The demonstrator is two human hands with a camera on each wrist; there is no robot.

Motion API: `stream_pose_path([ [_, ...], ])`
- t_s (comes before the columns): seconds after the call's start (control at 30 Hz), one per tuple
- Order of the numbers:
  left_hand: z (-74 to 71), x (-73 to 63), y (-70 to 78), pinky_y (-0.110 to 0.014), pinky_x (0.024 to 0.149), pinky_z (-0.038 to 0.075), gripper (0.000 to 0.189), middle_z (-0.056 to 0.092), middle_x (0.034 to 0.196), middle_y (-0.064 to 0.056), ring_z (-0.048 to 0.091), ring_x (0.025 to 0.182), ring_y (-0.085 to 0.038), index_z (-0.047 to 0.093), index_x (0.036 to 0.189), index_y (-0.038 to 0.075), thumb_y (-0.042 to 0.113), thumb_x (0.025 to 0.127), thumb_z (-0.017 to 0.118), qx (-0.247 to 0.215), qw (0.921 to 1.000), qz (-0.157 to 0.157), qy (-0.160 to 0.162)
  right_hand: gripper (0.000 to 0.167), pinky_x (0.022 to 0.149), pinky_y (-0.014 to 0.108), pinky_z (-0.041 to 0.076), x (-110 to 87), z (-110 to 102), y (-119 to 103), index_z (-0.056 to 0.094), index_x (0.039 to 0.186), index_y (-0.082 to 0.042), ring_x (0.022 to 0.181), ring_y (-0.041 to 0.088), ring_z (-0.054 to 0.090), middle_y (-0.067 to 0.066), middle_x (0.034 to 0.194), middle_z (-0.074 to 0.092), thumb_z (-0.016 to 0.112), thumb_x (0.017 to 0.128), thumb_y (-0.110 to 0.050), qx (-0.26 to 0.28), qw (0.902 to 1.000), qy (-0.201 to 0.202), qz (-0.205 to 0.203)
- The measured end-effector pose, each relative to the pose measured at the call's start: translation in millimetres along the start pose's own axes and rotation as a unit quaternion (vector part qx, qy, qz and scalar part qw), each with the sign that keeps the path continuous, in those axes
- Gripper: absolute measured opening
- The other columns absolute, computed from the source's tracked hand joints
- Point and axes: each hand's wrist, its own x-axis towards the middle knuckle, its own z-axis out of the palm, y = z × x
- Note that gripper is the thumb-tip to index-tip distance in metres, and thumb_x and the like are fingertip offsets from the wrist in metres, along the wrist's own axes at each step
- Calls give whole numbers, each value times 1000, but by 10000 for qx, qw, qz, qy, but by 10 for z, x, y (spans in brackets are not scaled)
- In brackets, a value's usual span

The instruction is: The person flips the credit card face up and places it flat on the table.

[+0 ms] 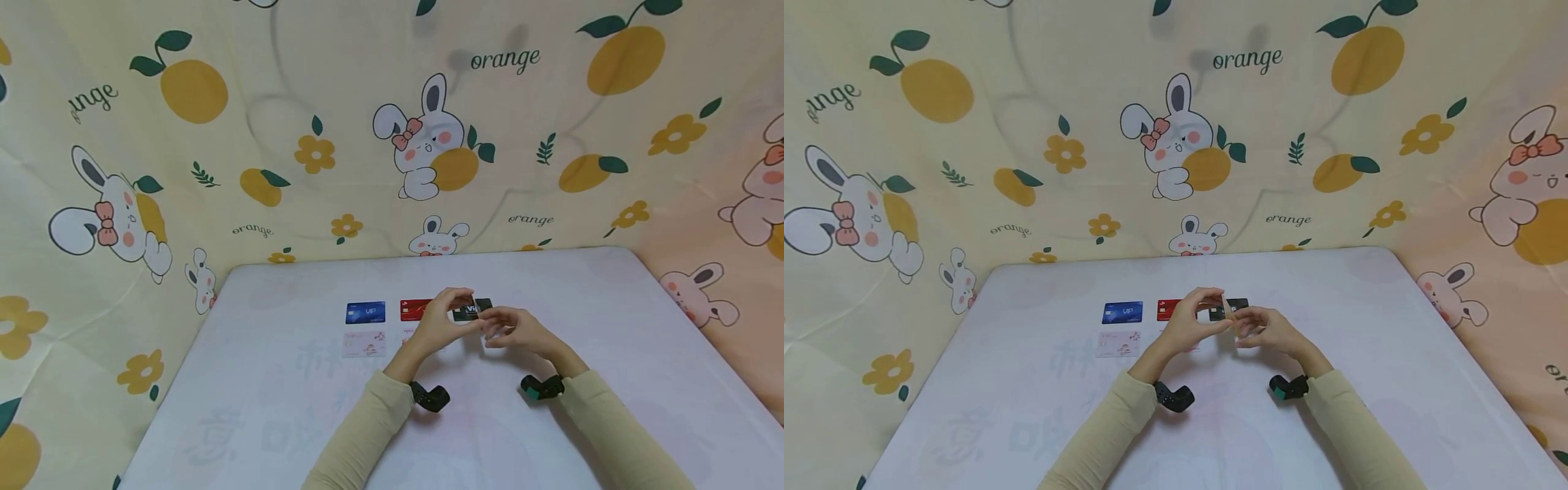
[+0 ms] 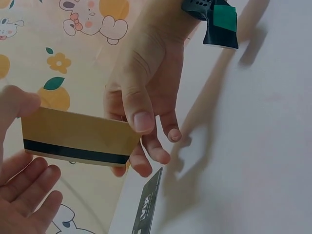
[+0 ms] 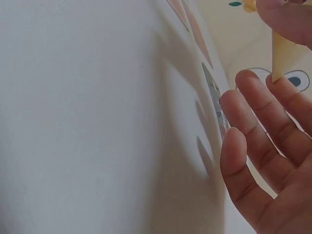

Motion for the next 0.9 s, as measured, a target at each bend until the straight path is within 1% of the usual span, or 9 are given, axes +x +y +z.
stream_pose_path([
  [0.13, -1, -1, -29, -39, 102, 49, 53, 61, 119, -18, 62, 112, -28, 56, 126, 2, 13, 79, 79, 7, 10000, 52, 26, 56, 73, 25, 50, -11, -27, 2, 54, 125, 6, 85, 5, 63, 15, 105, 68, 78, 77, -9, -68, 10000, 23, 57],
  [0.23, -6, -2, -41, -40, 102, 49, 53, 62, 118, -18, 63, 111, -31, 56, 125, 2, 12, 79, 79, -25, 9999, 95, 38, 55, 74, 26, 50, -21, -49, -3, 54, 125, 6, 86, 5, 63, 15, 105, 67, 78, 77, -9, -67, 9999, 29, 77],
  [0.37, -15, -6, -39, -40, 102, 49, 53, 61, 118, -19, 62, 112, -34, 56, 125, 2, 14, 79, 79, -29, 10000, 40, 18, 56, 74, 26, 50, -30, -71, -11, 54, 125, 5, 86, 5, 63, 15, 106, 66, 78, 77, -10, -64, 9999, 33, 80],
  [0.53, -21, -12, -36, -37, 102, 49, 53, 61, 119, -17, 62, 113, -29, 56, 126, 2, 14, 79, 78, 82, 9999, -75, -3, 56, 74, 26, 50, -32, -86, -12, 53, 125, 5, 85, 4, 62, 13, 106, 66, 78, 77, -11, -127, 9998, 44, 133],
  [0.7, -22, -19, -52, -40, 101, 49, 53, 62, 118, -17, 62, 111, -28, 56, 126, 1, 12, 79, 78, 96, 9999, -66, 15, 56, 74, 26, 51, -30, -97, 9, 53, 125, 5, 84, 4, 61, 12, 104, 67, 78, 77, -9, -136, 9997, 89, 178],
  [0.83, -25, -31, -67, -43, 101, 49, 53, 62, 117, -16, 63, 111, -27, 56, 126, 2, 13, 79, 78, 57, 9999, -80, 36, 56, 74, 26, 51, -34, -111, 21, 53, 124, 5, 85, 3, 61, 15, 105, 66, 79, 76, -10, -121, 9996, 107, 210],
  [0.87, -36, -43, -20, -44, 101, 49, 52, 62, 117, -18, 62, 111, -29, 56, 126, 1, 12, 79, 78, 24, 9999, -115, 26, 56, 74, 26, 51, -37, -116, 21, 53, 124, 5, 85, 4, 61, 17, 105, 65, 79, 76, -10, -117, 9997, 103, 198],
  [0.9, -37, -47, -20, -45, 101, 49, 53, 62, 117, -19, 62, 111, -30, 56, 126, 1, 11, 79, 78, -15, 9999, -112, 32, 56, 74, 26, 51, -42, -120, 10, 53, 124, 6, 84, 4, 61, 19, 105, 65, 79, 76, -10, -111, 9997, 103, 205],
])
